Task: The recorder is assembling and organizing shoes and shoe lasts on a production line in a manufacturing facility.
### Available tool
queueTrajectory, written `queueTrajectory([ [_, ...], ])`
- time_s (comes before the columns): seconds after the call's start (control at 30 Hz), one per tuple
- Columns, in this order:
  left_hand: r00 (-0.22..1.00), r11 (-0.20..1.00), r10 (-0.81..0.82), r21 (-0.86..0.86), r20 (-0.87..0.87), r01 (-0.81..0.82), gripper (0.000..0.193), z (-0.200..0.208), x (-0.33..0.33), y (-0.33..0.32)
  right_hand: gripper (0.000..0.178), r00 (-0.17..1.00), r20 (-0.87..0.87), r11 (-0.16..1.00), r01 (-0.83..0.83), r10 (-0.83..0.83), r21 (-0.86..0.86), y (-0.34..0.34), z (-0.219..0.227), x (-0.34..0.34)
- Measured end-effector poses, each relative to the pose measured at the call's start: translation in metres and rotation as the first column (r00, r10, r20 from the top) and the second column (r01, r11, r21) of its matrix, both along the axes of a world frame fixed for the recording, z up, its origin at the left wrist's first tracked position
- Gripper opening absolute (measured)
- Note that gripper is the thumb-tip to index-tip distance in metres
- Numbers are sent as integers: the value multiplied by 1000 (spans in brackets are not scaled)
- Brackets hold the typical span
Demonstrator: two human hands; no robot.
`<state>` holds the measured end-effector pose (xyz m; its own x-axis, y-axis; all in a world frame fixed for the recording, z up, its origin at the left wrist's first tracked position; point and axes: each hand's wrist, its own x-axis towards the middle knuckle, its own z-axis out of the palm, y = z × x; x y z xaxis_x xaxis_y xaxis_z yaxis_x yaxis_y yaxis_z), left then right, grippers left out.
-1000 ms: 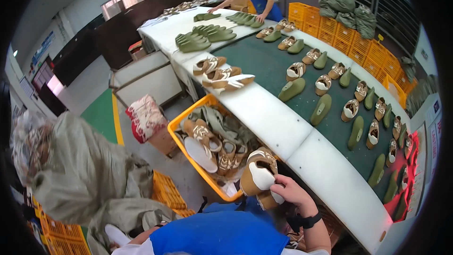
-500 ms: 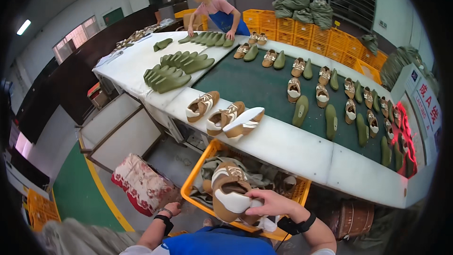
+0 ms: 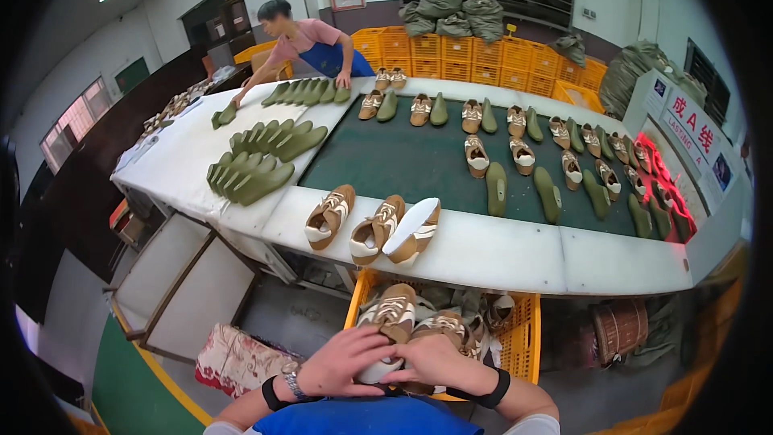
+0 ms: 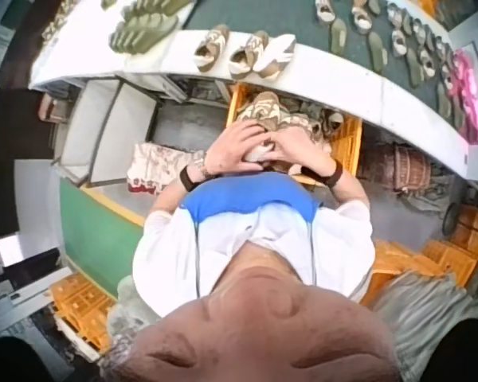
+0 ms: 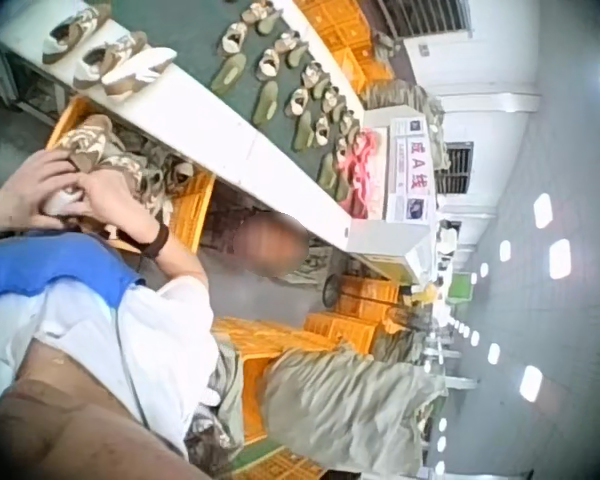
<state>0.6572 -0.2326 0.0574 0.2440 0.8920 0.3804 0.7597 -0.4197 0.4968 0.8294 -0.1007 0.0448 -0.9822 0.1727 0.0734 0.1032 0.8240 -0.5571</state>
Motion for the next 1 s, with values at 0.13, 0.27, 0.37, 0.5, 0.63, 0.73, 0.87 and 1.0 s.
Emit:
queueTrajectory([
  [0.13,999,882,7,-471,-33,-22,70,3,-52,0,47,994,100,999,-55,54,2,2,2,-53],
  [0.27,980,893,102,-449,169,-16,76,23,-134,-9,51,998,-40,939,-60,50,-339,1,32,-101],
  [0.37,967,866,-10,-480,255,136,79,32,-174,-1,42,977,-161,946,-180,141,-268,-23,37,-144],
  [0.5,979,644,-109,-738,171,201,55,51,-219,11,37,866,-448,951,-293,221,-97,-32,41,-200],
  [0.63,959,578,58,-792,277,194,33,68,-242,16,36,911,-349,965,-256,221,-59,-24,39,-219],
  [0.73,964,620,103,-774,245,130,27,86,-275,28,44,733,-679,999,-24,36,26,-24,33,-218],
  [0.87,981,794,129,-608,147,-13,28,121,-358,84,46,555,-476,728,580,-682,-366,-2,-9,-173],
  [1.0,972,866,234,-449,-28,-221,32,131,-500,189,36,325,-224,392,820,-919,-416,18,-66,-150],
])
